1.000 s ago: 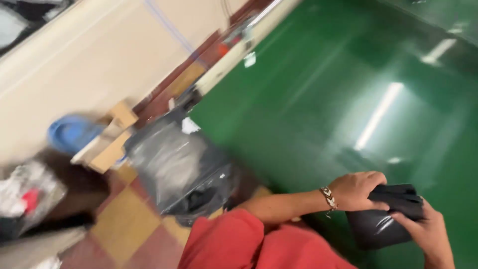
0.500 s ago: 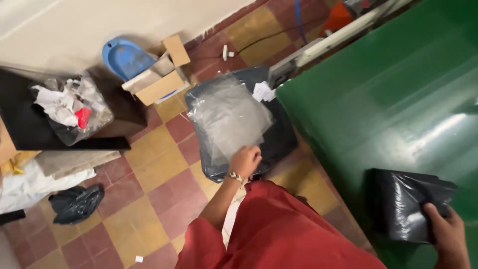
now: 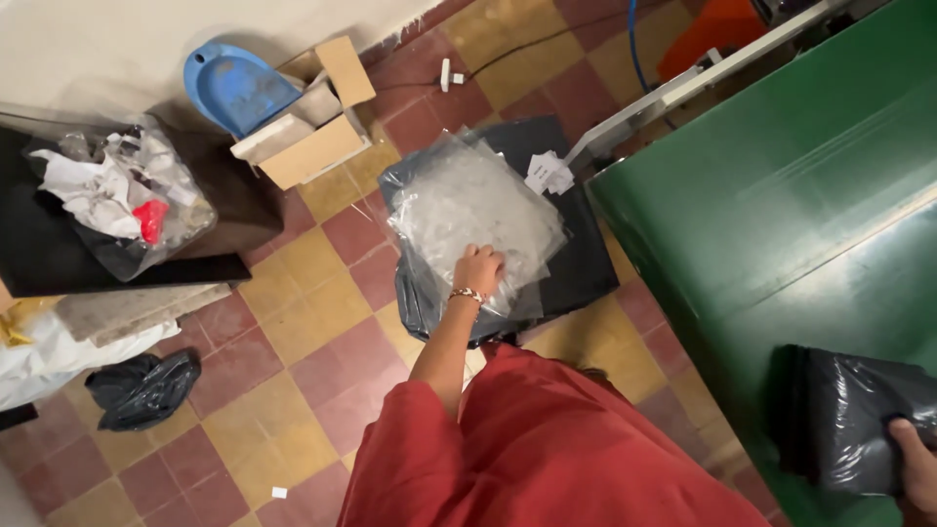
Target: Folding black plastic bags and placing them into clear plastic sleeves with labels
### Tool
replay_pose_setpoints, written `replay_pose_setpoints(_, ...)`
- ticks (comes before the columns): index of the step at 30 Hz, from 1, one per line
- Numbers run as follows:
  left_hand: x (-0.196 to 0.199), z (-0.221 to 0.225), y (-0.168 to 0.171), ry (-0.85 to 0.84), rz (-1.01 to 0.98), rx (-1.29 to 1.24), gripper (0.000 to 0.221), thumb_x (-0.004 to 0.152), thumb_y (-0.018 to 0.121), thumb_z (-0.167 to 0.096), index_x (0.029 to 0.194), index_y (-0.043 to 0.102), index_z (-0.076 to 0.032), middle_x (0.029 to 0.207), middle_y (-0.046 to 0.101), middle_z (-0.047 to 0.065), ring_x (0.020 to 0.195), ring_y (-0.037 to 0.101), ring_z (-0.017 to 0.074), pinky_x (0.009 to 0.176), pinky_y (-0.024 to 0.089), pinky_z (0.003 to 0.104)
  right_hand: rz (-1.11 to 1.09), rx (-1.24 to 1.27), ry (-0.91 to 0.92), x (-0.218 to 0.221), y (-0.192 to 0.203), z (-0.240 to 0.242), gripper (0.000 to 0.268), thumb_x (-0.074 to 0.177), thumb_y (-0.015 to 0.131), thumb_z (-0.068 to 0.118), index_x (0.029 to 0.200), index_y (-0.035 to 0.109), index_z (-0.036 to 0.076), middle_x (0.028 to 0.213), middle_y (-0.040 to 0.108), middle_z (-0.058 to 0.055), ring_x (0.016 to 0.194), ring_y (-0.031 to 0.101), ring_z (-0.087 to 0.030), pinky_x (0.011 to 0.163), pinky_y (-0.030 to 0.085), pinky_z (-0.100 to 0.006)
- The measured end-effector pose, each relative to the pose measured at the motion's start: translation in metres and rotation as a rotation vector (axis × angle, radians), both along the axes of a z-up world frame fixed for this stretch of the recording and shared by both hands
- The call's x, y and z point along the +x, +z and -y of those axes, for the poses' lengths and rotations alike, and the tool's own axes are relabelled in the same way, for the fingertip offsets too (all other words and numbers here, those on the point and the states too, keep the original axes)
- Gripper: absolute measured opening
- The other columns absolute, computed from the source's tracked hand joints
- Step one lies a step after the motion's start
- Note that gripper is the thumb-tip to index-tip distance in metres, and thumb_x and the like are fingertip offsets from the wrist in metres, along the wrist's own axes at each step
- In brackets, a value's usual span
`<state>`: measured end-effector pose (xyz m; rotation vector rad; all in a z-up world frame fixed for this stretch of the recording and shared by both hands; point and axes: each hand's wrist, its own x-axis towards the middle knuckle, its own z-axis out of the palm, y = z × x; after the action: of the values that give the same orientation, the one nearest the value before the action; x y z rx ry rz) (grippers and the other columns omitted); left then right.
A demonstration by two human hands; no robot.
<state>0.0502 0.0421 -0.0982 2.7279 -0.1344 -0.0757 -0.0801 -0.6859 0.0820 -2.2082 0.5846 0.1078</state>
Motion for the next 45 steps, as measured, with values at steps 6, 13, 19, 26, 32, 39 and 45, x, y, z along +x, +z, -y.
replay_pose_setpoints(6, 0.004, -0.020, 0.022, 0.171, -0.196, -0.442, 0.015, 0.091, 0.060, -0.021, 0.086, 0.068, -0.010, 0.089, 0.065, 0.007, 0.083, 0.055, 0.0308, 0.070, 0.047, 0.045, -0.040, 0.019, -0.032, -0.003, 0.014, -0.011, 0.046, 0.113, 0.054, 0.021, 0.146, 0.049, -0.010, 0.134, 0.053, -0.029, 0.118, 0.050, -0.040, 0.098, 0.039, -0.047)
replay_pose_setpoints(13, 0.002, -0.041, 0.065, 0.337, -0.395, -0.600, 0.016, 0.087, 0.062, -0.024, 0.086, 0.070, -0.011, 0.086, 0.070, 0.005, 0.076, 0.065, 0.0200, 0.068, 0.049, 0.034, -0.037, 0.161, -0.154, -0.004, 0.022, -0.024, 0.040, 0.113, 0.061, 0.025, 0.142, 0.052, -0.001, 0.123, 0.058, -0.022, 0.102, 0.057, -0.036, 0.082, 0.047, -0.046)
replay_pose_setpoints(19, -0.007, -0.050, 0.044, 0.229, -0.183, -0.640, 0.014, 0.088, 0.061, -0.017, 0.078, 0.066, -0.008, 0.071, 0.060, 0.006, 0.065, 0.054, 0.0192, 0.062, 0.041, 0.035, -0.025, 0.112, -0.093, 0.003, 0.038, -0.044, 0.042, 0.114, 0.058, 0.024, 0.145, 0.049, -0.002, 0.131, 0.055, -0.023, 0.111, 0.054, -0.036, 0.090, 0.045, -0.046)
replay_pose_setpoints(26, -0.012, -0.047, 0.065, 0.193, -0.041, -0.516, 0.013, 0.089, 0.052, -0.008, 0.088, 0.065, -0.005, 0.087, 0.069, 0.012, 0.081, 0.061, 0.0338, 0.079, 0.047, 0.045, -0.084, -0.116, -0.162, 0.002, 0.053, -0.067, 0.039, 0.119, 0.065, 0.037, 0.131, 0.062, 0.001, 0.114, 0.063, -0.017, 0.093, 0.060, -0.032, 0.079, 0.048, -0.042)
replay_pose_setpoints(32, -0.029, -0.069, 0.086, 0.627, -0.170, -0.842, 0.022, 0.092, 0.064, -0.032, 0.107, 0.066, -0.017, 0.101, 0.072, 0.002, 0.093, 0.067, 0.0188, 0.079, 0.048, 0.032, -0.160, 0.089, -0.165, 0.005, 0.028, -0.042, 0.039, 0.116, 0.053, 0.035, 0.141, 0.054, 0.006, 0.127, 0.058, -0.012, 0.108, 0.056, -0.027, 0.097, 0.044, -0.042)
replay_pose_setpoints(39, -0.024, -0.089, 0.128, 0.718, 0.143, -1.067, 0.027, 0.096, 0.057, -0.035, 0.107, 0.067, -0.012, 0.105, 0.069, 0.000, 0.095, 0.062, 0.0125, 0.083, 0.048, 0.027, -0.161, 0.190, -0.140, 0.004, 0.015, -0.026, 0.049, 0.114, 0.048, 0.038, 0.151, 0.044, 0.006, 0.136, 0.051, -0.016, 0.119, 0.049, -0.031, 0.104, 0.038, -0.044)
replay_pose_setpoints(45, 0.005, -0.035, 0.116, 0.044, 0.245, -0.306, 0.009, 0.090, 0.063, -0.011, 0.097, 0.068, -0.010, 0.095, 0.068, 0.006, 0.096, 0.061, 0.0250, 0.072, 0.053, 0.033, -0.006, 0.117, -0.100, 0.000, 0.047, -0.069, 0.036, 0.118, 0.056, 0.029, 0.144, 0.052, 0.004, 0.127, 0.058, -0.017, 0.108, 0.058, -0.032, 0.090, 0.048, -0.046)
